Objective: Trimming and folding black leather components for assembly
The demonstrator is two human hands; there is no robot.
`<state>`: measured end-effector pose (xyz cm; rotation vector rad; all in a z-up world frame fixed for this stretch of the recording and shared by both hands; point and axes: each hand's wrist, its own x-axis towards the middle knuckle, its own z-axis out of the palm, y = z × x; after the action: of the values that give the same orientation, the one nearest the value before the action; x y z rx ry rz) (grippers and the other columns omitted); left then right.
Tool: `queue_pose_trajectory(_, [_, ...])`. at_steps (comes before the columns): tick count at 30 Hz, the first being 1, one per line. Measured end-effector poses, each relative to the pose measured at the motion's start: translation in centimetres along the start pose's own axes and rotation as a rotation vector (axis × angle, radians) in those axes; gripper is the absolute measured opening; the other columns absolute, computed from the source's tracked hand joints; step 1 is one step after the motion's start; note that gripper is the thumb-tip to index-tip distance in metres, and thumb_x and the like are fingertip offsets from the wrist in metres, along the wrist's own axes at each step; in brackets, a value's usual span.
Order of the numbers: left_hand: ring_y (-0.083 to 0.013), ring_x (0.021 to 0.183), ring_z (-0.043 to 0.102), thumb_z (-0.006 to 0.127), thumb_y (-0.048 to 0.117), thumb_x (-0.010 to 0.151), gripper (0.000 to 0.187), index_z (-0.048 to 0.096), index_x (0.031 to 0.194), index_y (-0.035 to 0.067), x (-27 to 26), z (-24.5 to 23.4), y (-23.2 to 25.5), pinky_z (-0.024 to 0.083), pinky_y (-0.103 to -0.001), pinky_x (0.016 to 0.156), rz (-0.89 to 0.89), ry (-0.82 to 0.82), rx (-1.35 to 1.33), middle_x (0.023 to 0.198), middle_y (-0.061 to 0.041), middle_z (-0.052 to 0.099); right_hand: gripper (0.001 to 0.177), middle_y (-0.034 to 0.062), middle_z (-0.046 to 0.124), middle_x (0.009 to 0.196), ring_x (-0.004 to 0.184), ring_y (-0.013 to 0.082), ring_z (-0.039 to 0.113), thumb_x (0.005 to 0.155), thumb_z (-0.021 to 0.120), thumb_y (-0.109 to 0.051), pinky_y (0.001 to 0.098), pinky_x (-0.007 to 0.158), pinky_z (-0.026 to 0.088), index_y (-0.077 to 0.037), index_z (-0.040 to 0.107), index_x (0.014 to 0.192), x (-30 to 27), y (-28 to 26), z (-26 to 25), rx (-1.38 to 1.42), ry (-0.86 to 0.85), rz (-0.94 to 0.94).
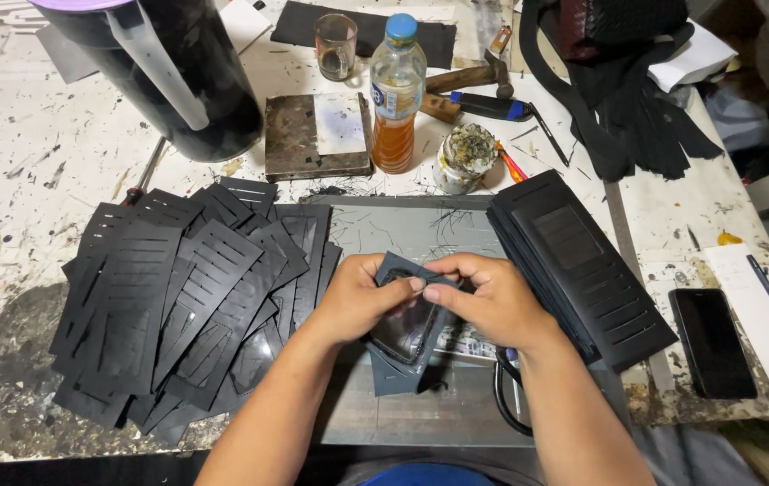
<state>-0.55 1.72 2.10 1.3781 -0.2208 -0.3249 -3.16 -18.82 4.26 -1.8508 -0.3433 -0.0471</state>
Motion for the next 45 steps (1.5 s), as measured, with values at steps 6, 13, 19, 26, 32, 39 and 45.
queue_pose_trajectory(6, [-0.0128,0.049,0.061,0.077,0.003,0.080,0.013,0.069,0.070,0.000,-0.4,0.0,-0.1,0.047,-0.023,0.049,-0.012,-0.058,0.017,0.056,-0.012,0.068,0.009,0.0073,0.070,0.063,0.061,0.0132,0.060,0.090,0.075,-0.013,0.0321,0.060,0.053,-0.008,0.081,0.086,0.5,-0.9,-0.2,-0.127,0.046,-0.113])
queue_pose_trajectory(13, [-0.0121,0.055,0.058,0.078,0.004,0.079,0.012,0.069,0.070,0.001,0.2,-0.6,-1.7,0.048,-0.024,0.051,-0.004,-0.123,0.105,0.058,-0.010,0.068,0.012,0.0038,0.064,0.062,0.056,0.0181,0.059,0.094,0.073,-0.014,0.0305,0.058,0.051,-0.011,0.078,0.084,0.8,-0.5,0.2,-0.173,0.091,-0.227])
queue_pose_trajectory(19, [-0.0134,0.049,0.058,0.078,0.003,0.081,0.011,0.070,0.074,-0.001,0.6,-1.1,-2.1,0.047,-0.023,0.049,-0.019,-0.162,0.086,0.059,-0.013,0.069,0.011,0.0080,0.066,0.064,0.059,0.0197,0.061,0.097,0.071,-0.013,0.0322,0.059,0.052,-0.008,0.077,0.088,0.6,0.3,-0.6,-0.208,0.239,-0.185])
queue_pose_trajectory(26, [-0.0148,0.046,0.061,0.077,0.003,0.080,0.011,0.070,0.073,-0.002,0.7,-1.5,-1.5,0.048,-0.024,0.048,-0.019,-0.113,0.028,0.058,-0.014,0.069,0.012,0.0098,0.066,0.062,0.061,0.0133,0.056,0.094,0.072,-0.014,0.0326,0.057,0.051,-0.005,0.075,0.088,-2.1,-2.4,-1.8,-0.148,0.195,-0.027])
queue_pose_trajectory(32, [-0.0079,0.057,0.058,0.078,0.014,0.086,0.019,0.068,0.070,0.011,-0.1,-1.1,-0.1,0.046,-0.023,0.056,-0.117,-0.156,0.102,0.063,0.001,0.067,0.025,-0.0038,0.073,0.082,0.077,0.0118,0.068,0.089,0.068,-0.043,0.0289,0.067,0.052,-0.018,0.071,0.087,-8.3,-2.6,-5.4,-0.737,-0.126,0.380])
queue_pose_trajectory(39, [-0.0079,0.064,0.062,0.079,0.012,0.085,0.011,0.072,0.077,0.009,0.0,-1.0,-0.6,0.050,-0.022,0.060,-0.123,-0.142,0.062,0.071,0.001,0.071,0.045,-0.0086,0.076,0.093,0.084,0.0100,0.075,0.081,0.070,-0.065,0.0282,0.072,0.055,-0.031,0.069,0.111,-15.2,-0.1,-7.0,-0.981,-0.205,0.754])
queue_pose_trajectory(45, [-0.0071,0.059,0.056,0.080,0.016,0.084,0.021,0.065,0.069,0.014,-0.6,-0.8,0.3,0.044,-0.023,0.056,-0.119,-0.164,0.121,0.065,0.005,0.064,0.044,-0.0107,0.075,0.062,0.059,0.0052,0.067,0.078,0.082,-0.055,0.0236,0.063,0.047,-0.027,0.073,0.111,-15.7,-0.3,-6.7,-0.846,-0.192,0.764])
